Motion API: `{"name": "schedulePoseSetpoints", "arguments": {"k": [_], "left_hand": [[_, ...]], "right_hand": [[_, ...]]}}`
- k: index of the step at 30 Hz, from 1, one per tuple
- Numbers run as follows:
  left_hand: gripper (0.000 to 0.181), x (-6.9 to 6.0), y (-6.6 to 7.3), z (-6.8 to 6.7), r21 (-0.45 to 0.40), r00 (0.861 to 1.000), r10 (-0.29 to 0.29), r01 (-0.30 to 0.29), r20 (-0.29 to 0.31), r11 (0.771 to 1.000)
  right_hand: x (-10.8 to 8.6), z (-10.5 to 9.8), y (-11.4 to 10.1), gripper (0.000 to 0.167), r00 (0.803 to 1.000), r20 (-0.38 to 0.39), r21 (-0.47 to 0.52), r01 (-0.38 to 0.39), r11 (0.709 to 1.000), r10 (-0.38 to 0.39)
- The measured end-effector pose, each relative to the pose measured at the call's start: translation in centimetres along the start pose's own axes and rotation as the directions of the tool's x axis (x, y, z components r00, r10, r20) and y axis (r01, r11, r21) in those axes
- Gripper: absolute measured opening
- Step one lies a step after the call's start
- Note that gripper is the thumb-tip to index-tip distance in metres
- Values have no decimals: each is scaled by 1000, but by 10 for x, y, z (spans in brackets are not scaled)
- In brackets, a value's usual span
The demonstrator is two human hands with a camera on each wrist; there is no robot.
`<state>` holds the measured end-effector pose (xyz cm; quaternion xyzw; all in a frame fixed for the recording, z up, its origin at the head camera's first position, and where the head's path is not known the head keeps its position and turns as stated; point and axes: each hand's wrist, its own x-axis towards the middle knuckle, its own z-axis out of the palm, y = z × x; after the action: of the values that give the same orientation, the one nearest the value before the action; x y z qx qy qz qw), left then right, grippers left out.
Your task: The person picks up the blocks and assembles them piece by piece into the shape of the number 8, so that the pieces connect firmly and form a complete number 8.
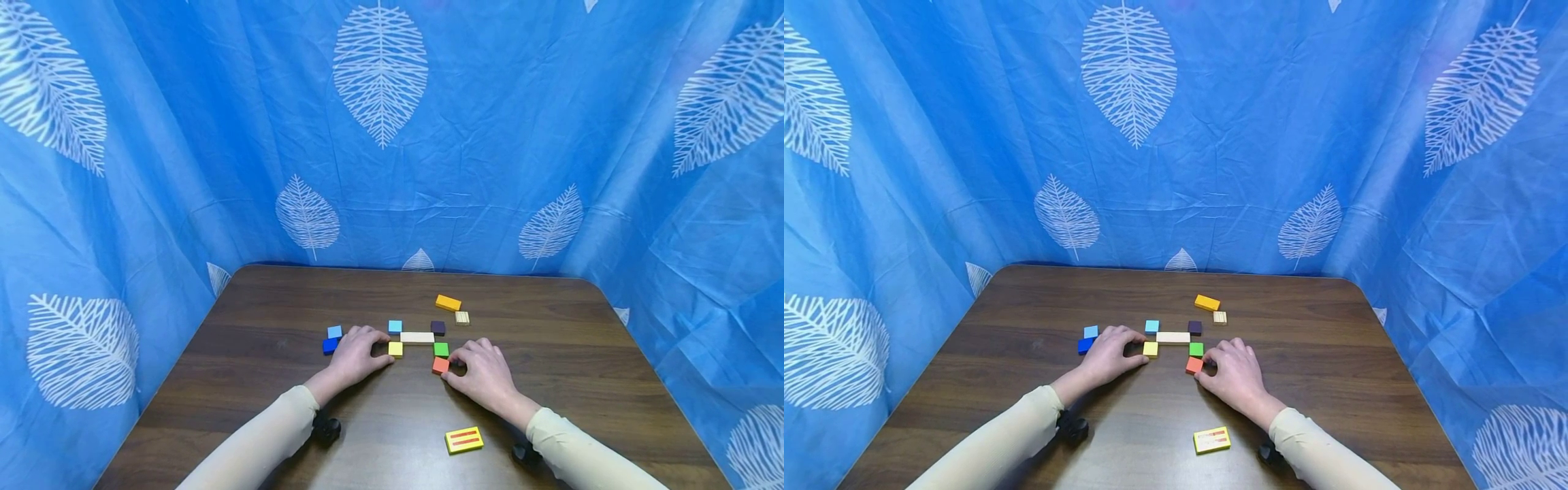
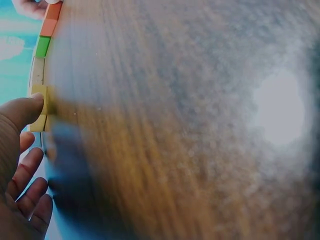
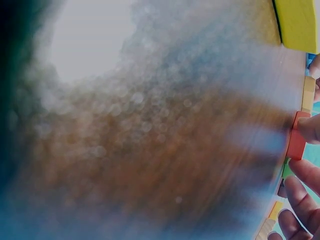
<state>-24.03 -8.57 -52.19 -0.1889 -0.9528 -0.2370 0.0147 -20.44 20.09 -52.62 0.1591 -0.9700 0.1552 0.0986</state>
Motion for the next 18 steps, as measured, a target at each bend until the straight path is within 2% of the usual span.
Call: {"name": "schedulePoseSetpoints", "arguments": {"k": [4,8,11,18], "left_hand": [[41,-2,1,-5,-28,1000,-12,12,-1,1000],[41,-4,1,-16,-75,999,-22,20,-26,997],[42,-6,-1,-25,-80,998,-32,28,-52,996],[44,-15,-13,-47,-85,991,-71,62,-110,994]], "right_hand": [[1,0,-1,28,1000,2,3,0,1000,0],[0,-1,-2,27,1000,2,6,-3,1000,3],[0,-1,-2,27,1000,2,5,-5,1000,5],[0,0,-2,29,1000,11,1,-15,1000,15]]}}
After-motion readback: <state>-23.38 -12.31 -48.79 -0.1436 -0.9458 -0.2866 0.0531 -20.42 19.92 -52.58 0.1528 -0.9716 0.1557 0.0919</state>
